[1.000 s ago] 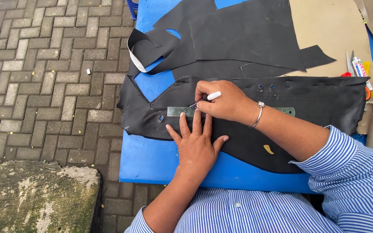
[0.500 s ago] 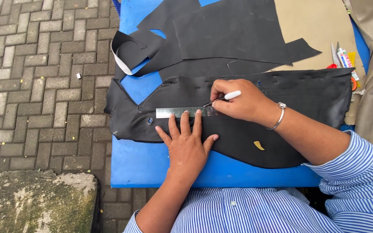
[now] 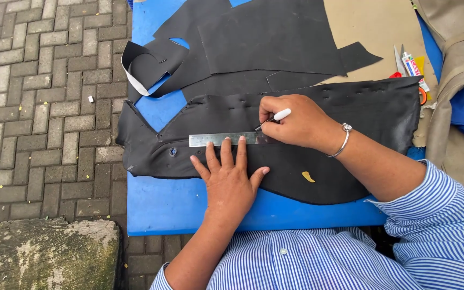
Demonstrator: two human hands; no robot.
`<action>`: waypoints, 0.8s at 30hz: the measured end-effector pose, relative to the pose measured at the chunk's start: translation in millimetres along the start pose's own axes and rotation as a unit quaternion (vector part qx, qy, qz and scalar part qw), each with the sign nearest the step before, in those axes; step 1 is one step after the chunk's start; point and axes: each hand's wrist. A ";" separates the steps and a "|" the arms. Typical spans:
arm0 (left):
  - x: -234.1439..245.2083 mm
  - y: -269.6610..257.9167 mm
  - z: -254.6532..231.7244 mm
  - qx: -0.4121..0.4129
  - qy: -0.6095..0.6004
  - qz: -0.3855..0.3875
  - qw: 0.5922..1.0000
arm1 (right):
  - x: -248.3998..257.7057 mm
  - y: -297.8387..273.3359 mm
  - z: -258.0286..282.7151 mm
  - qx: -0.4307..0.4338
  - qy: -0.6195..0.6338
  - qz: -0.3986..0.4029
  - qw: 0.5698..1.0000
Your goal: Marking points on a piece of black leather using a metal ruler and a white marker for future processing.
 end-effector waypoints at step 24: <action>-3.9 10.3 -38.8 -0.004 0.039 0.033 0.999 | 12.7 -15.7 -38.6 -0.039 0.040 -0.020 0.998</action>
Point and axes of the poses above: each hand's wrist, its own y-axis towards the middle knuckle, its own x-axis out of the back of the hand, z = x × y, and after that the axes turned 4 degrees about -y, right-handed
